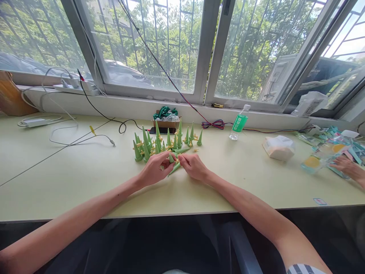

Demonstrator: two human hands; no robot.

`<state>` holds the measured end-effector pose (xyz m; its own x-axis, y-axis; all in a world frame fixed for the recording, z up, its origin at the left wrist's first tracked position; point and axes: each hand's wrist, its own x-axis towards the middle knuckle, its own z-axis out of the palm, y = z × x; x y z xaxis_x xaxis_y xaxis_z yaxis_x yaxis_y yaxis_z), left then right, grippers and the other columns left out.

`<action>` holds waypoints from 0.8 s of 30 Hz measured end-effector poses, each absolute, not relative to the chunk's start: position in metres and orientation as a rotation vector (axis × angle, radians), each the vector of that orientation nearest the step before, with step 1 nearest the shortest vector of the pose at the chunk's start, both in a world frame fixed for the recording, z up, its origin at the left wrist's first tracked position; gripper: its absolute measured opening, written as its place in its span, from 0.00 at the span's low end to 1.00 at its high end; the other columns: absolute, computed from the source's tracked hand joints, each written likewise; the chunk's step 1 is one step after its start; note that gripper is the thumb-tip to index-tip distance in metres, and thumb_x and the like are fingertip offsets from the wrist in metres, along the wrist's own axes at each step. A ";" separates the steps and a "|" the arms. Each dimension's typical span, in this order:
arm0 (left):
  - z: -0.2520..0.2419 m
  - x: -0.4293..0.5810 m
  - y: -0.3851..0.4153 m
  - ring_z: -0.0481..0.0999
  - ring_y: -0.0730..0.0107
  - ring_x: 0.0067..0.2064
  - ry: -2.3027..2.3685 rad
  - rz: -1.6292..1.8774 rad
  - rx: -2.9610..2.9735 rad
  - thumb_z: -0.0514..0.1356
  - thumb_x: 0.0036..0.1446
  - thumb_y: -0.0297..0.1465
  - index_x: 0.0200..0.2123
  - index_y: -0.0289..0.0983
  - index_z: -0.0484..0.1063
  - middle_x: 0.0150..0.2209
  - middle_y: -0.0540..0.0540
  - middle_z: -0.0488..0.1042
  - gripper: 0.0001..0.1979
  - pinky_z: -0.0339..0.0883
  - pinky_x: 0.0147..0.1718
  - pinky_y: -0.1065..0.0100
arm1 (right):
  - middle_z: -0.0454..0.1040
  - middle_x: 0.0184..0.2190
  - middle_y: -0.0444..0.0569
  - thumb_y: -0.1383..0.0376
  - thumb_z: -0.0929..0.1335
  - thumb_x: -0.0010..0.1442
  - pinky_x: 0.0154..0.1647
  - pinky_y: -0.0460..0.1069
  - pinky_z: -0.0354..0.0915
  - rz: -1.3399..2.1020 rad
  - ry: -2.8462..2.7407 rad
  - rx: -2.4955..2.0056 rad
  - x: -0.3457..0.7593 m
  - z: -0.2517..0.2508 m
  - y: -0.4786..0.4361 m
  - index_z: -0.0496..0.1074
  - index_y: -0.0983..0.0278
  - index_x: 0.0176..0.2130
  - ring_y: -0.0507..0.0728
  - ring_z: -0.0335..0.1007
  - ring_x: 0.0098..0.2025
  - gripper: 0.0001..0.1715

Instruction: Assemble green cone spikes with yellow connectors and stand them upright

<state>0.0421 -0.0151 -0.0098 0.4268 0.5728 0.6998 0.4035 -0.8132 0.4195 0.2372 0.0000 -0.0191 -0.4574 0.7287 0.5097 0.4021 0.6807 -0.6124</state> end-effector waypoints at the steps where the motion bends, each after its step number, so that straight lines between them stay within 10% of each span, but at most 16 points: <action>1: -0.010 0.042 -0.015 0.64 0.80 0.21 0.845 1.326 2.502 0.58 0.58 0.25 0.34 0.36 0.67 0.27 0.53 0.67 0.01 0.60 0.22 0.76 | 0.60 0.17 0.41 0.51 0.55 0.71 0.25 0.46 0.53 0.523 -2.104 -0.870 0.237 -0.019 0.000 0.59 0.63 0.23 0.49 0.53 0.21 0.30; 18: -0.003 0.042 -0.018 0.74 0.78 0.29 0.830 1.399 2.427 0.57 0.60 0.27 0.44 0.37 0.68 0.41 0.45 0.71 0.08 0.72 0.26 0.76 | 0.62 0.16 0.42 0.47 0.56 0.69 0.26 0.47 0.56 0.481 -1.955 -0.966 0.236 -0.015 -0.001 0.63 0.63 0.23 0.50 0.57 0.20 0.32; 24: 0.001 0.042 -0.019 0.70 0.80 0.20 0.904 1.435 2.232 0.54 0.66 0.35 0.33 0.36 0.66 0.25 0.52 0.71 0.10 0.67 0.20 0.77 | 0.62 0.16 0.42 0.46 0.57 0.69 0.24 0.46 0.56 0.471 -1.850 -0.987 0.239 -0.015 -0.002 0.62 0.63 0.24 0.50 0.56 0.19 0.31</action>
